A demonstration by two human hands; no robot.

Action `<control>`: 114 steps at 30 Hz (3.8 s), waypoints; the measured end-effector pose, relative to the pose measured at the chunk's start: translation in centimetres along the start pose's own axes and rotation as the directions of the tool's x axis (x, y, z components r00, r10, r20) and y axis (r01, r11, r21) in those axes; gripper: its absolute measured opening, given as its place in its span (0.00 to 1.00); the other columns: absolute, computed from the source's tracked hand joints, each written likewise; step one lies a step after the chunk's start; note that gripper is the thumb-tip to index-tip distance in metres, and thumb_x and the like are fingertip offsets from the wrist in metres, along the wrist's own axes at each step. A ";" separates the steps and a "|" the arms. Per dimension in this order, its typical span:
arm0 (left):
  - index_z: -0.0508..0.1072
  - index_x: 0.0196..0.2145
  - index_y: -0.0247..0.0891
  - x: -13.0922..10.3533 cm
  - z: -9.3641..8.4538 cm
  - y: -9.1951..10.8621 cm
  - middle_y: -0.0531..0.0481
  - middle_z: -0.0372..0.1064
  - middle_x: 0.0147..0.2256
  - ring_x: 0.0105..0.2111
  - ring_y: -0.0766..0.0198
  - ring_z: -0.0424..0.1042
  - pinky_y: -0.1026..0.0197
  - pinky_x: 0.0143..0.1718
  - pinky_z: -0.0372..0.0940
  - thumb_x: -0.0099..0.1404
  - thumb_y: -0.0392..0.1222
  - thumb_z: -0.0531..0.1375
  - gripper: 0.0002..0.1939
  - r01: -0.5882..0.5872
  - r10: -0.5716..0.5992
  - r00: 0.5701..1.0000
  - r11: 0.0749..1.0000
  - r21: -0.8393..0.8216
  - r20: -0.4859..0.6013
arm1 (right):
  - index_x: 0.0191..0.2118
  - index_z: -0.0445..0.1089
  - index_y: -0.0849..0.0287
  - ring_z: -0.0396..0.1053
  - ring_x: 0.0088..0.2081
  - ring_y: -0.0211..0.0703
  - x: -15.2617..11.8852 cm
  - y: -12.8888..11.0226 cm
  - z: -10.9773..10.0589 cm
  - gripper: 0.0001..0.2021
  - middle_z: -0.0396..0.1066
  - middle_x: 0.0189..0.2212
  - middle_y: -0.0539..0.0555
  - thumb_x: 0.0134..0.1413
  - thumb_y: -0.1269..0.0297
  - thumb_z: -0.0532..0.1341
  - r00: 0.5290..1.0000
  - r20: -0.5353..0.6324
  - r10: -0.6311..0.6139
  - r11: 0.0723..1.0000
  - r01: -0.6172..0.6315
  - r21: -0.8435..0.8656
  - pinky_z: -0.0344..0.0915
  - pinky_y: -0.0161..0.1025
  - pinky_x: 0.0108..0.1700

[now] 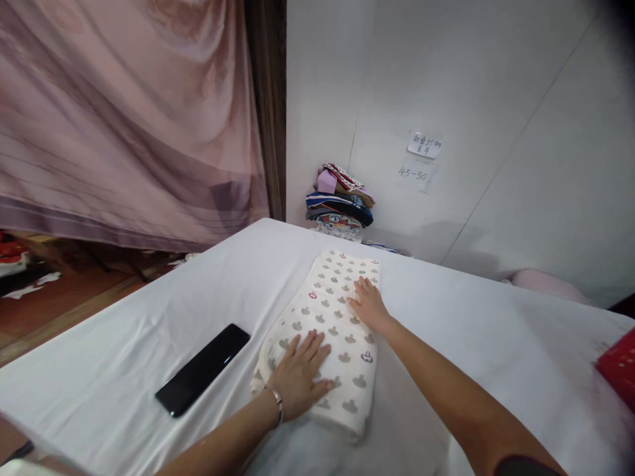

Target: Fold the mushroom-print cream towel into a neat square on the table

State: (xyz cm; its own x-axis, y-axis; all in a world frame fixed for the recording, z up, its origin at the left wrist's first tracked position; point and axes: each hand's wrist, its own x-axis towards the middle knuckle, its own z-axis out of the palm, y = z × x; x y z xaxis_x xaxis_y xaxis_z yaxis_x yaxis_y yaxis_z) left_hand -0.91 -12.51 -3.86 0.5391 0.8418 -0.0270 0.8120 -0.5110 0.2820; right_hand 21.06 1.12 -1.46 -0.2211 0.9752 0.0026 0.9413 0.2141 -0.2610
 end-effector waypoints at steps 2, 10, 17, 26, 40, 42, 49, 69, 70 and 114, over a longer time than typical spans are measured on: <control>0.53 0.61 0.44 0.0 0.0 -0.1 0.47 0.40 0.64 0.64 0.53 0.37 0.44 0.62 0.35 0.63 0.63 0.44 0.34 -0.013 0.013 1.000 1.000 -0.009 -0.019 | 0.64 0.44 0.64 0.28 0.65 0.47 3.1 0.8 0.1 0.32 0.32 0.66 0.57 0.58 0.50 0.45 0.998 0.024 0.061 0.997 -0.060 -0.044 0.32 0.45 0.62; 0.46 0.63 0.51 0.1 1.0 -0.8 0.52 0.37 0.64 0.63 0.52 0.37 0.42 0.62 0.38 0.63 0.61 0.47 0.33 -0.013 0.012 1.000 0.997 -0.077 -0.021 | 0.64 0.44 0.69 0.29 0.65 0.53 10.2 6.1 1.7 0.39 0.34 0.65 0.63 0.56 0.42 0.40 0.953 0.056 0.298 0.950 -0.291 -0.116 0.33 0.53 0.61; 0.47 0.62 0.52 0.4 1.3 -1.0 0.52 0.36 0.64 0.63 0.49 0.38 0.40 0.62 0.37 0.62 0.61 0.48 0.33 -0.007 0.008 1.000 0.992 -0.129 0.006 | 0.64 0.44 0.65 0.29 0.65 0.51 11.1 7.1 2.7 0.38 0.34 0.66 0.59 0.56 0.41 0.39 0.967 0.054 0.247 0.960 -0.237 -0.149 0.30 0.51 0.61; 0.46 0.63 0.50 0.6 1.3 -1.0 0.50 0.34 0.64 0.63 0.48 0.35 0.39 0.61 0.36 0.60 0.59 0.53 0.37 -0.004 0.015 0.998 0.987 -0.159 0.068 | 0.61 0.51 0.62 0.38 0.64 0.53 13.0 7.0 2.9 0.34 0.43 0.64 0.61 0.56 0.44 0.43 0.989 0.008 0.145 0.977 -0.142 -0.157 0.35 0.50 0.61; 0.48 0.63 0.48 0.4 1.5 -1.1 0.48 0.37 0.64 0.63 0.48 0.34 0.38 0.61 0.33 0.60 0.62 0.51 0.37 -0.022 0.027 1.000 0.967 -0.253 0.014 | 0.56 0.61 0.56 0.60 0.53 0.45 16.5 -3.6 2.8 0.21 0.65 0.52 0.54 0.58 0.68 0.46 0.986 -0.017 -0.168 0.975 0.163 -0.153 0.54 0.37 0.52; 0.48 0.63 0.48 0.3 1.7 -1.1 0.48 0.37 0.64 0.64 0.49 0.33 0.37 0.61 0.33 0.60 0.63 0.49 0.36 -0.030 0.032 0.999 0.959 -0.283 0.000 | 0.53 0.65 0.55 0.63 0.50 0.46 17.4 -4.2 3.0 0.19 0.67 0.50 0.55 0.56 0.68 0.49 0.984 0.029 -0.176 0.970 0.179 -0.164 0.56 0.37 0.48; 0.51 0.62 0.44 0.3 1.4 -0.9 0.45 0.38 0.64 0.64 0.49 0.33 0.37 0.61 0.31 0.61 0.62 0.49 0.36 -0.027 0.026 1.000 0.943 -0.333 -0.007 | 0.40 0.70 0.58 0.68 0.42 0.47 18.5 -4.7 2.8 0.09 0.72 0.39 0.58 0.54 0.66 0.55 0.985 0.064 -0.158 0.963 0.168 -0.213 0.57 0.37 0.40; 0.68 0.46 0.39 1.1 -2.2 -5.7 0.45 0.67 0.47 0.45 0.55 0.64 0.51 0.45 0.59 0.64 0.39 0.52 0.13 0.356 -0.432 0.796 0.901 -0.249 -0.424 | 0.36 0.72 0.56 0.66 0.32 0.38 19.2 -3.9 3.1 0.13 0.73 0.30 0.50 0.45 0.74 0.55 0.953 0.109 -0.281 0.958 0.286 -0.028 0.56 0.31 0.32; 0.68 0.45 0.39 1.2 -2.1 -6.0 0.45 0.68 0.45 0.44 0.55 0.64 0.51 0.44 0.59 0.64 0.39 0.52 0.12 0.383 -0.454 0.802 0.890 -0.248 -0.389 | 0.35 0.72 0.56 0.66 0.32 0.39 19.0 -4.0 3.0 0.12 0.73 0.30 0.50 0.44 0.74 0.56 0.951 0.113 -0.289 0.955 0.294 -0.029 0.55 0.31 0.32; 0.67 0.44 0.40 1.8 -1.2 -7.2 0.47 0.67 0.39 0.40 0.61 0.69 0.58 0.41 0.60 0.68 0.38 0.44 0.14 0.569 -0.609 0.772 0.790 -0.229 -0.185 | 0.58 0.54 0.58 0.40 0.63 0.50 19.2 -4.2 5.5 0.26 0.46 0.63 0.59 0.59 0.49 0.44 0.996 0.065 -0.058 0.993 0.064 -0.103 0.41 0.57 0.58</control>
State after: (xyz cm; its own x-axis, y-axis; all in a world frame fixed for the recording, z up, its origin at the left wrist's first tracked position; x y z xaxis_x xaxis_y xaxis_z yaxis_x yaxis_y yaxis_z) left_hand -6.03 -7.07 -4.77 -0.1197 0.9927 -0.0151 0.8970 0.1147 0.4268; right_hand 11.46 18.62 -5.63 -0.2911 0.9556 -0.0447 0.9464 0.2809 -0.1594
